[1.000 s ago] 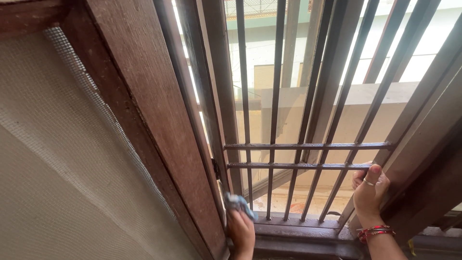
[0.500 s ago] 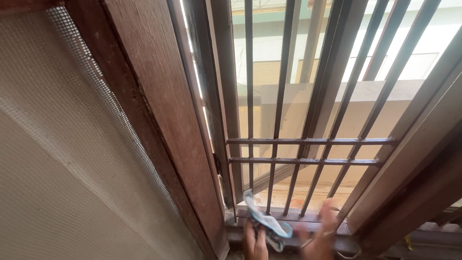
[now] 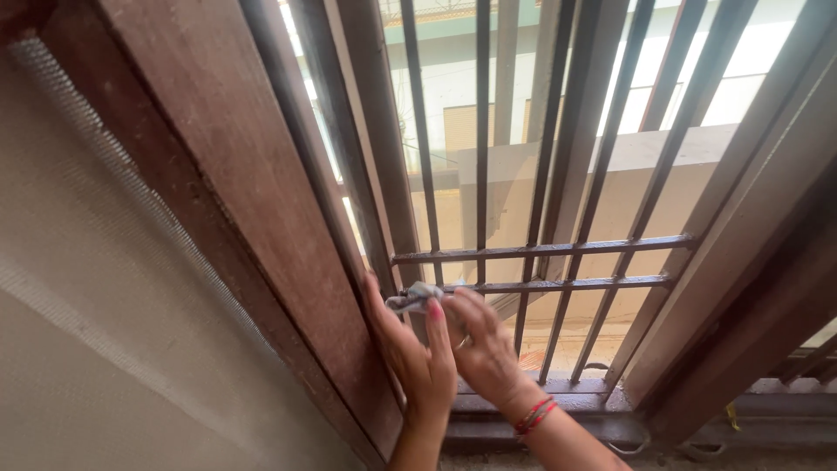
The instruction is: The person wipes the metal bars of a window grille with a cloth. They systematically clean the horizontal and vertical bars, moving from the lower section upward and then back down, ensuring coverage of the entire visible grille area.
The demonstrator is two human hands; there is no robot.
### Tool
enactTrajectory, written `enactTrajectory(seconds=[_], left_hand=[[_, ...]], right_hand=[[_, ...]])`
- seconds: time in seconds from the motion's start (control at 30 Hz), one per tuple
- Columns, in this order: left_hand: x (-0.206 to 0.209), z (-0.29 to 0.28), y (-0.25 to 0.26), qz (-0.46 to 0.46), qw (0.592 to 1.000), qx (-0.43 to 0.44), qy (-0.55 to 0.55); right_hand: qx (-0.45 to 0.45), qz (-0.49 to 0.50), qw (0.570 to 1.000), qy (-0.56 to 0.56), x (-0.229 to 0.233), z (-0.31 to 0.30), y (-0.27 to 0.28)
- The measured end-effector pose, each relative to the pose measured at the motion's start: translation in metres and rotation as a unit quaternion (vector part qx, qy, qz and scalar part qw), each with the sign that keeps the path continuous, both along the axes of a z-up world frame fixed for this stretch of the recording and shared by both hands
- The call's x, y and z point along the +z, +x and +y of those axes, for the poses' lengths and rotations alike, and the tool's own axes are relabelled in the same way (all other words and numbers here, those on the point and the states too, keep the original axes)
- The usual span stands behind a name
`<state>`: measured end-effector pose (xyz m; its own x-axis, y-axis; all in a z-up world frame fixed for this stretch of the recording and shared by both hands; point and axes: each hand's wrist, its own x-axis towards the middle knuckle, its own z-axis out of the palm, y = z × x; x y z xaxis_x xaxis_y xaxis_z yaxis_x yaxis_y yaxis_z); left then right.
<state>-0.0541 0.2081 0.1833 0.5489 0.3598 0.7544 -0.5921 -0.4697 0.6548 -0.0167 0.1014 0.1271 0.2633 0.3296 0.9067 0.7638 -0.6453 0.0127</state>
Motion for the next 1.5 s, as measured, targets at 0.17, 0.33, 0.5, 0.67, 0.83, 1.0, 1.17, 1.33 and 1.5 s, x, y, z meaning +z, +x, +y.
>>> enactTrajectory(seconds=[0.17,0.33,0.5,0.67,0.83,1.0,1.17,1.33,1.5], left_hand=[[0.033,0.002,0.047,-0.049,0.997,0.047,-0.020],[0.056,0.009,0.082,0.021,0.989,-0.050,-0.138],[0.056,0.000,0.085,0.016,0.991,0.043,-0.129],[0.055,-0.001,0.084,0.017,0.991,0.103,-0.078],[0.050,0.000,0.081,-0.013,0.991,0.127,-0.033],[0.039,0.003,0.086,-0.069,0.989,0.129,0.003],[0.038,0.004,0.087,-0.129,0.971,0.183,0.084],[0.026,0.006,0.088,-0.108,0.973,0.185,0.089],[0.010,0.004,0.083,0.045,0.992,0.121,-0.010]], right_hand=[[0.047,0.216,0.970,-0.102,-0.088,-0.006,-0.009],[0.040,0.120,0.989,-0.080,-0.044,-0.024,-0.029],[-0.122,-0.076,0.989,-0.024,0.024,-0.046,-0.011],[-0.054,0.012,0.991,-0.119,-0.062,-0.047,0.012],[-0.041,0.170,0.956,-0.235,-0.130,-0.050,-0.016],[-0.127,-0.036,0.991,-0.037,-0.061,-0.067,-0.002],[-0.139,0.018,0.990,-0.008,-0.053,-0.088,0.013],[-0.144,0.121,0.974,-0.129,-0.130,-0.088,-0.009],[-0.138,0.182,0.967,-0.110,-0.117,-0.092,-0.032]])
